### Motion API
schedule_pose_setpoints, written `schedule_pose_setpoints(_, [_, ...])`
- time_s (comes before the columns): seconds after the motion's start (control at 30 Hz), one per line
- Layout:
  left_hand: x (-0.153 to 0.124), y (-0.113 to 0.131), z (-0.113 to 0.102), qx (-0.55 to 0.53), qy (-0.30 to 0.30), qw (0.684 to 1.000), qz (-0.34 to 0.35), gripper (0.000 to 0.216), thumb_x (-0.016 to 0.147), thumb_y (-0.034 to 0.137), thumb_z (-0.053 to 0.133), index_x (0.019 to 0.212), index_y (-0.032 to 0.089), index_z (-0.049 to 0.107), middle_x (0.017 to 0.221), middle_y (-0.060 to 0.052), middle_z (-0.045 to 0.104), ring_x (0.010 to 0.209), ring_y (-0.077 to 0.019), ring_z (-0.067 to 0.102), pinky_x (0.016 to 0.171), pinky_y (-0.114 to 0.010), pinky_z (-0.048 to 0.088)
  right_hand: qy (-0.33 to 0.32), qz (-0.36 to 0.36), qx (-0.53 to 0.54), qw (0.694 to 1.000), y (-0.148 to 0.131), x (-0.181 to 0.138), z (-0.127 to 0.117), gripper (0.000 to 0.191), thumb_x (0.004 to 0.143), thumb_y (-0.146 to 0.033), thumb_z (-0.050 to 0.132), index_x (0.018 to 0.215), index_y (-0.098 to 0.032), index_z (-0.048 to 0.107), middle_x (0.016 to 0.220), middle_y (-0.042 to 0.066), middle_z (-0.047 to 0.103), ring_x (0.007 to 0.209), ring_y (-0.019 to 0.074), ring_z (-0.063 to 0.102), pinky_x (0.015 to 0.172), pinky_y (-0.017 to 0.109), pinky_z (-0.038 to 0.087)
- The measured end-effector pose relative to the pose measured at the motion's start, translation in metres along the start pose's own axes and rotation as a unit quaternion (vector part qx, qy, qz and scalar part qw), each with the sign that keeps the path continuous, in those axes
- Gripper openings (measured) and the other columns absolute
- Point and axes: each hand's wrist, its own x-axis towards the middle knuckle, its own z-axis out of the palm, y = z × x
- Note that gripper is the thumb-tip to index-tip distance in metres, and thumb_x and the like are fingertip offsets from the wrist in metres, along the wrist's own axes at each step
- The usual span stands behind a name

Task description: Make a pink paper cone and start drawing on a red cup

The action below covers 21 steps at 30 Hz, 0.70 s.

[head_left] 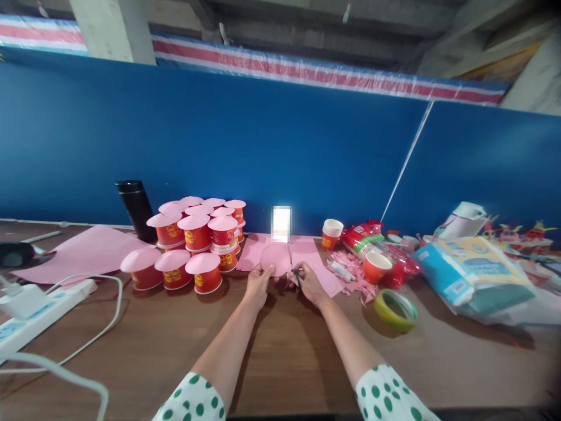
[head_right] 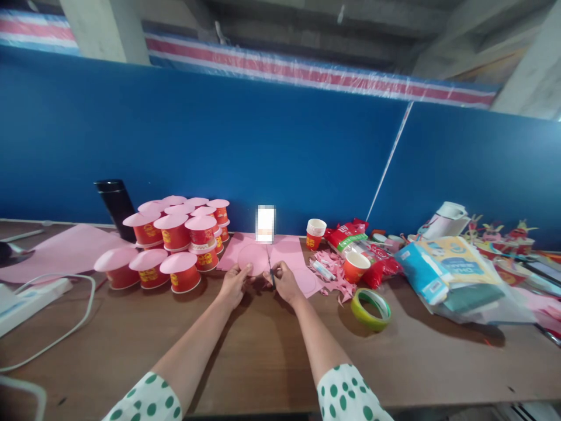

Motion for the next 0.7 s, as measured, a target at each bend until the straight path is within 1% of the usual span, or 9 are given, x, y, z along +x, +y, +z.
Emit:
schedule_pose_setpoints(0.1, [0.0003, 0.0001, -0.0003, -0.009, -0.005, 1.0, -0.005, 0.042, 0.045, 0.035, 0.083, 0.073, 0.012, 0.061, 0.062, 0.002, 0.061, 0.053, -0.0081, 0.055, 0.052, -0.021, 0.049, -0.001, -0.001, 0.002, 1.0, -0.001, -0.0005, 0.0006, 0.038, 0.069, -0.043, 0.069, 0.081, -0.022, 0.039, 0.057, -0.006, 0.059, 0.052, 0.0135, 0.058, 0.044, 0.021, 0.04])
schedule_pose_setpoints(0.27, [0.0007, -0.0005, 0.0002, -0.011, -0.001, 1.0, -0.005, 0.039, 0.046, 0.029, 0.083, 0.075, 0.012, 0.063, 0.067, 0.0, 0.064, 0.057, -0.0086, 0.058, 0.054, -0.02, 0.048, -0.001, 0.0, 0.005, 1.0, -0.003, -0.0011, 0.0011, 0.038, 0.069, -0.043, 0.068, 0.08, -0.023, 0.039, 0.058, -0.005, 0.059, 0.05, 0.0136, 0.058, 0.043, 0.021, 0.04])
schedule_pose_setpoints(0.4, [0.0012, -0.0024, -0.0009, 0.014, 0.01, 1.0, -0.015, 0.033, 0.049, 0.03, 0.081, 0.067, 0.013, 0.059, 0.058, 0.002, 0.06, 0.051, -0.0078, 0.056, 0.048, -0.018, 0.043, -0.006, -0.001, 0.008, 1.0, -0.0008, -0.0001, 0.0003, 0.037, 0.07, -0.042, 0.068, 0.081, -0.023, 0.039, 0.059, -0.005, 0.06, 0.051, 0.0138, 0.059, 0.043, 0.022, 0.04])
schedule_pose_setpoints(0.5, [0.0005, -0.0025, -0.0012, 0.035, 0.018, 0.999, -0.026, 0.035, 0.05, 0.035, 0.08, 0.065, 0.014, 0.057, 0.054, 0.003, 0.057, 0.046, -0.0072, 0.053, 0.042, -0.017, 0.038, -0.007, -0.004, 0.009, 1.0, 0.0018, 0.0009, -0.0004, 0.037, 0.07, -0.042, 0.069, 0.081, -0.022, 0.039, 0.062, -0.005, 0.06, 0.052, 0.014, 0.059, 0.044, 0.022, 0.04])
schedule_pose_setpoints(0.6, [-0.0005, -0.0017, -0.0006, 0.027, 0.014, 0.999, -0.016, 0.037, 0.048, 0.037, 0.081, 0.062, 0.013, 0.056, 0.054, 0.003, 0.057, 0.047, -0.0074, 0.054, 0.046, -0.018, 0.042, -0.006, 0.0, 0.005, 1.0, 0.0029, 0.0011, -0.0005, 0.037, 0.07, -0.042, 0.068, 0.082, -0.023, 0.039, 0.061, -0.005, 0.06, 0.052, 0.0145, 0.059, 0.043, 0.021, 0.04])
schedule_pose_setpoints(0.7, [0.0004, -0.0024, -0.0007, 0.024, 0.002, 1.0, -0.008, 0.037, 0.048, 0.038, 0.081, 0.063, 0.014, 0.057, 0.054, 0.002, 0.058, 0.051, -0.0097, 0.056, 0.051, -0.021, 0.047, -0.006, 0.002, 0.008, 1.0, 0.0021, 0.0006, -0.0004, 0.037, 0.07, -0.042, 0.069, 0.082, -0.023, 0.039, 0.062, -0.005, 0.06, 0.052, 0.0141, 0.059, 0.043, 0.021, 0.04])
